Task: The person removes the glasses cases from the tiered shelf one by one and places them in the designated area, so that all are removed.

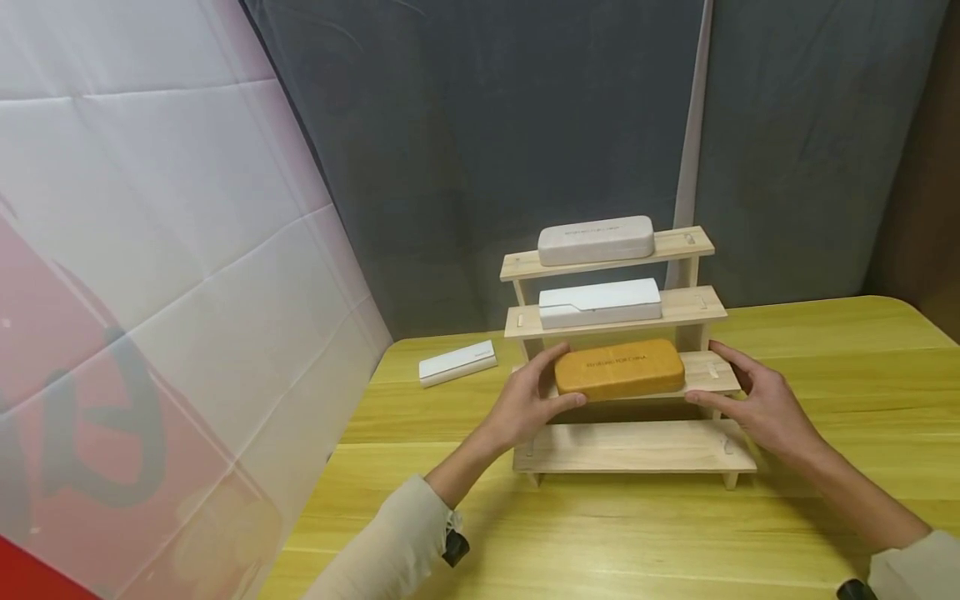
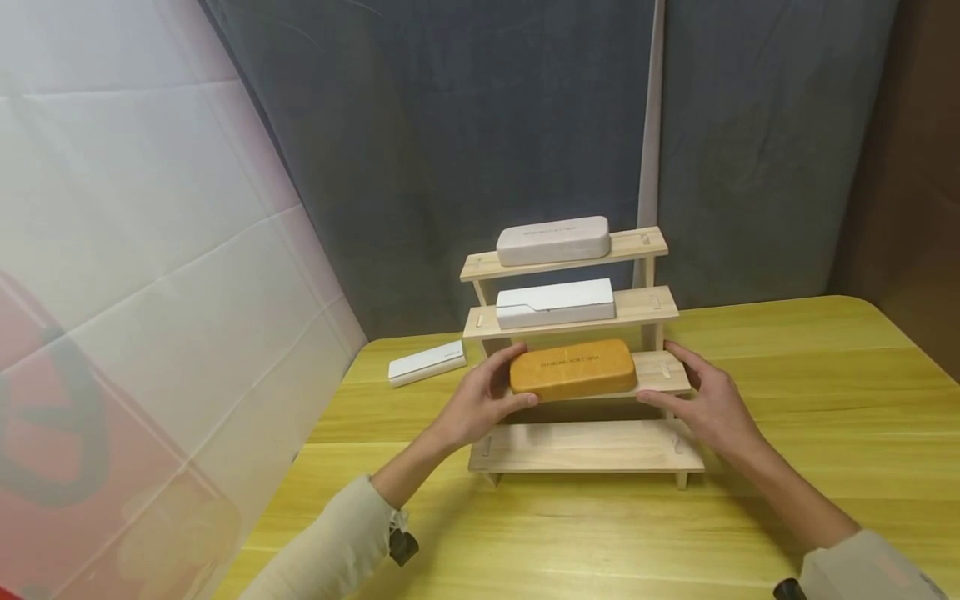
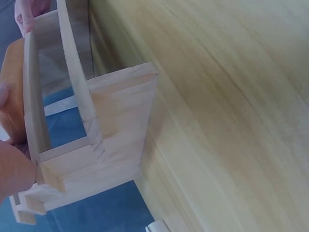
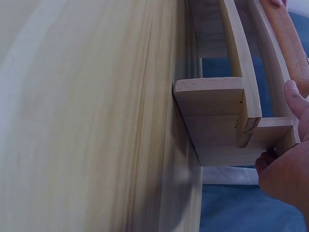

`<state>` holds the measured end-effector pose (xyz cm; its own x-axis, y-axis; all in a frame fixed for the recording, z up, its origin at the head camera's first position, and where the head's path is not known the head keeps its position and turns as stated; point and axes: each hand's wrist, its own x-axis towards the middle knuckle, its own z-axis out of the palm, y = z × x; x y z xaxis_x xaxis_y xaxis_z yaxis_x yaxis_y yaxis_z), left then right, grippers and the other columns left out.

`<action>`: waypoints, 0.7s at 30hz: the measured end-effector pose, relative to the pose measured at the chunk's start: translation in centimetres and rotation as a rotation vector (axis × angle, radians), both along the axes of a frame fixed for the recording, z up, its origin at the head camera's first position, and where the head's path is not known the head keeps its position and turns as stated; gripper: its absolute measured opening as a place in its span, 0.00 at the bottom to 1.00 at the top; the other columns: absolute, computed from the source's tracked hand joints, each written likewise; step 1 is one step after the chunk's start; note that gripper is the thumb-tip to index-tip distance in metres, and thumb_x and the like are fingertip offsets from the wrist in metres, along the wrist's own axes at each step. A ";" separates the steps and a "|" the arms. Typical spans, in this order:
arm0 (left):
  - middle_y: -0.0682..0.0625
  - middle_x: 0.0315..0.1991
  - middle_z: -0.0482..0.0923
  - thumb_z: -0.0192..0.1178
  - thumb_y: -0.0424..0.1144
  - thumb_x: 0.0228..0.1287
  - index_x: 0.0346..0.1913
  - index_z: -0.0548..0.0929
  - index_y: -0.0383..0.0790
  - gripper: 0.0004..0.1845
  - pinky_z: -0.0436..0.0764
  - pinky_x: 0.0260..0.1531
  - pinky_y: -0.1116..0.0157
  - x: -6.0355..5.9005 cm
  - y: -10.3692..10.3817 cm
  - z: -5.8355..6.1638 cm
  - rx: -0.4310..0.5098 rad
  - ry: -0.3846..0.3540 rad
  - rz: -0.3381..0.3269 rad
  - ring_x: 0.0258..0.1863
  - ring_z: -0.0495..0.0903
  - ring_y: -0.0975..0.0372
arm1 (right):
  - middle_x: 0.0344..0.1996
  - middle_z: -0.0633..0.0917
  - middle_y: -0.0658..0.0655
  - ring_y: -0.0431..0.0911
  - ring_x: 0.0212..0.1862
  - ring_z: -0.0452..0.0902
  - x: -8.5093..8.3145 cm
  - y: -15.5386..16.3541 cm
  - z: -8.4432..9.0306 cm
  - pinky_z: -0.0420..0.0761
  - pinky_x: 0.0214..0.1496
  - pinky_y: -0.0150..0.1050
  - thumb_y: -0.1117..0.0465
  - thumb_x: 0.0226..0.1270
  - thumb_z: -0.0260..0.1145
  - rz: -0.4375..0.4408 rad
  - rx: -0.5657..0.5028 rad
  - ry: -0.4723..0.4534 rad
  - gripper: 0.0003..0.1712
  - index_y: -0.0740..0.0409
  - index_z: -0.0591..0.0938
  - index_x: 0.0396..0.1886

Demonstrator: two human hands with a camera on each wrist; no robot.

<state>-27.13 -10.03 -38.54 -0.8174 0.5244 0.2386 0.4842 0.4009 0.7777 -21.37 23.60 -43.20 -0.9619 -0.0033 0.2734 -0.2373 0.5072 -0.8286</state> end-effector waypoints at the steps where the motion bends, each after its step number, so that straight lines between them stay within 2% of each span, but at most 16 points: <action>1: 0.42 0.72 0.75 0.76 0.36 0.66 0.81 0.65 0.34 0.44 0.73 0.72 0.61 0.0 0.0 0.0 0.003 0.005 0.005 0.66 0.78 0.57 | 0.77 0.65 0.76 0.73 0.74 0.64 0.0 0.0 0.0 0.65 0.48 0.11 0.49 0.68 0.79 0.001 0.000 -0.003 0.55 0.62 0.61 0.84; 7: 0.41 0.70 0.77 0.77 0.33 0.64 0.78 0.68 0.32 0.43 0.77 0.68 0.64 0.0 -0.1 -0.4 0.069 0.021 0.000 0.65 0.80 0.58 | 0.78 0.65 0.75 0.72 0.75 0.64 -0.2 0.0 0.0 0.67 0.49 0.11 0.50 0.68 0.79 0.009 -0.004 -0.019 0.55 0.62 0.60 0.85; 13: 0.44 0.69 0.78 0.79 0.35 0.63 0.78 0.70 0.35 0.42 0.77 0.66 0.66 0.1 -0.2 -0.5 0.095 0.050 0.000 0.64 0.80 0.58 | 0.77 0.65 0.76 0.73 0.75 0.64 -0.3 0.1 -0.1 0.66 0.47 0.11 0.51 0.67 0.80 0.008 0.002 -0.017 0.55 0.62 0.60 0.85; 21: 0.40 0.71 0.76 0.78 0.31 0.62 0.78 0.69 0.34 0.42 0.78 0.65 0.64 0.4 -0.3 -0.2 0.175 0.023 -0.045 0.69 0.78 0.53 | 0.77 0.65 0.76 0.73 0.75 0.63 -0.3 0.0 0.0 0.66 0.47 0.10 0.51 0.67 0.80 0.007 0.001 -0.025 0.56 0.63 0.60 0.85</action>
<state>-26.77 -10.34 -38.74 -0.7870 0.5093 0.3482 0.5174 0.2374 0.8222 -21.64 23.56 -43.17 -0.9684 -0.0099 0.2493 -0.2199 0.5061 -0.8339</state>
